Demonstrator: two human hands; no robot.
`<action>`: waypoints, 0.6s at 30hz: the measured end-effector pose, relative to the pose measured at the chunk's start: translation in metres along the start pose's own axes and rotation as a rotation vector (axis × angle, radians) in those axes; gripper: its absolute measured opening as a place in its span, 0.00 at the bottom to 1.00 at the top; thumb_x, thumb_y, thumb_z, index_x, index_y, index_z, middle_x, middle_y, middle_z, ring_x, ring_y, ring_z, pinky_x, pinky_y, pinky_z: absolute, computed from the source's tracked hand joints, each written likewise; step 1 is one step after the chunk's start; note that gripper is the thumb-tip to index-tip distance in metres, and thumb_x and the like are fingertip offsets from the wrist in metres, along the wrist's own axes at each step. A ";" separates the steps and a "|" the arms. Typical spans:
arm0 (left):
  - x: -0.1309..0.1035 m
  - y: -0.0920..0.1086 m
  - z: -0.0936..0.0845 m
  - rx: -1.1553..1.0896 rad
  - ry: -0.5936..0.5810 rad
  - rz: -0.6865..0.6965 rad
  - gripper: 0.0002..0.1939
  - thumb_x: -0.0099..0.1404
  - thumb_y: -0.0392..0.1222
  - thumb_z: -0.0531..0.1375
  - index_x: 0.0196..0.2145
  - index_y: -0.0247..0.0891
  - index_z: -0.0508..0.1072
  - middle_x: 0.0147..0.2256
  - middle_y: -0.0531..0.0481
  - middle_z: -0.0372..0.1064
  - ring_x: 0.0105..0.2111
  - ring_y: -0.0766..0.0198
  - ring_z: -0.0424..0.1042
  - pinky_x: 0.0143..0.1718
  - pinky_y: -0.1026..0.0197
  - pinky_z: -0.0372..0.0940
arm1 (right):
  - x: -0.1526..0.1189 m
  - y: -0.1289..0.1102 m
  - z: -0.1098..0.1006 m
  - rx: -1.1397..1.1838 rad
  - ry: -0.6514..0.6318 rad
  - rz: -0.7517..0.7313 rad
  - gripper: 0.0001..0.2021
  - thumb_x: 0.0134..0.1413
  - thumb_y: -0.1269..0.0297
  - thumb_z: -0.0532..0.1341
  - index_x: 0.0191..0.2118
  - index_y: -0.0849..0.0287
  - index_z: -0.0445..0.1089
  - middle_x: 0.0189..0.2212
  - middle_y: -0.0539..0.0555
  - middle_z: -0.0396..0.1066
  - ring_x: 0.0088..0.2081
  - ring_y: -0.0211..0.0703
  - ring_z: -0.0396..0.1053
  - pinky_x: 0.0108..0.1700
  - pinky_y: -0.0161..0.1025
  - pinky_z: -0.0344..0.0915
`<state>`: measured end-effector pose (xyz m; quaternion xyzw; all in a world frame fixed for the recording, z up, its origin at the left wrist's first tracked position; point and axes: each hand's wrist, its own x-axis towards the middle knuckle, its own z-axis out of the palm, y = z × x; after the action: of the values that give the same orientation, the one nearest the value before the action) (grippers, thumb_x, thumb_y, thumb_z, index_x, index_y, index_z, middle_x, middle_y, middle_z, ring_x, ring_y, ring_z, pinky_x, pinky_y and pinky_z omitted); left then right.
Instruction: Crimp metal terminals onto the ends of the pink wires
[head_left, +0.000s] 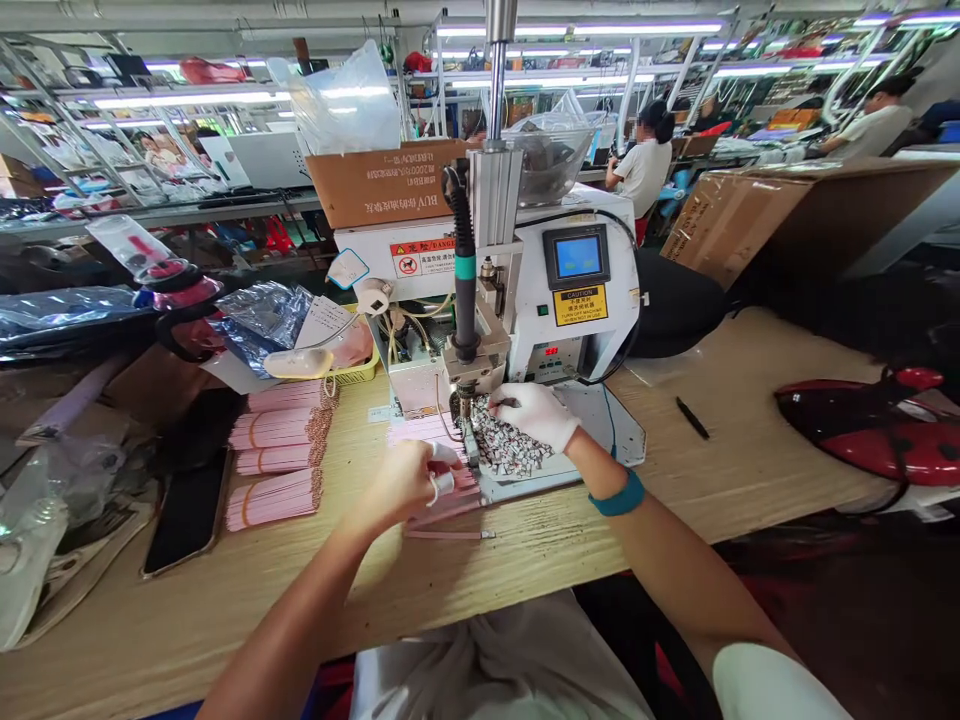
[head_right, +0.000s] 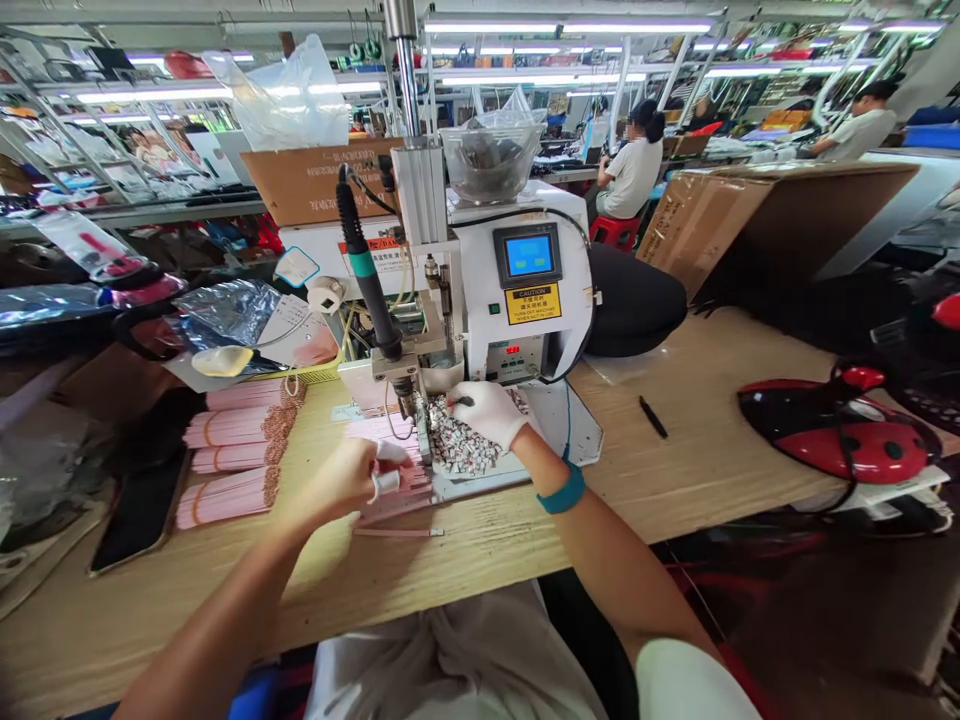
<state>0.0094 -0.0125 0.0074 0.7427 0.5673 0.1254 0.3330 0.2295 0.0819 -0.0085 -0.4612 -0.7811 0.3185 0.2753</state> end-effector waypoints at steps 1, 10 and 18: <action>0.001 0.000 0.002 0.101 0.086 0.007 0.11 0.56 0.35 0.56 0.34 0.34 0.76 0.29 0.47 0.71 0.29 0.62 0.67 0.31 0.63 0.59 | 0.002 0.001 0.005 -0.065 0.024 -0.035 0.05 0.49 0.69 0.60 0.32 0.60 0.74 0.33 0.53 0.74 0.37 0.43 0.70 0.39 0.35 0.63; 0.019 -0.013 0.003 0.279 0.227 0.062 0.10 0.55 0.31 0.54 0.29 0.35 0.75 0.30 0.44 0.73 0.32 0.58 0.69 0.36 0.61 0.61 | 0.006 -0.005 0.020 -0.301 0.025 -0.094 0.07 0.55 0.70 0.57 0.35 0.61 0.73 0.36 0.56 0.73 0.40 0.45 0.69 0.42 0.36 0.60; 0.019 -0.017 -0.004 0.095 0.193 0.066 0.10 0.55 0.34 0.55 0.33 0.35 0.76 0.27 0.49 0.72 0.26 0.64 0.66 0.29 0.66 0.57 | -0.004 -0.005 0.007 0.187 -0.148 0.093 0.09 0.54 0.63 0.57 0.35 0.61 0.71 0.25 0.51 0.72 0.22 0.39 0.67 0.24 0.34 0.59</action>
<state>0.0004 0.0083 -0.0043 0.7603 0.5773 0.1801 0.2372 0.2234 0.0747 -0.0094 -0.4444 -0.7441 0.4353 0.2436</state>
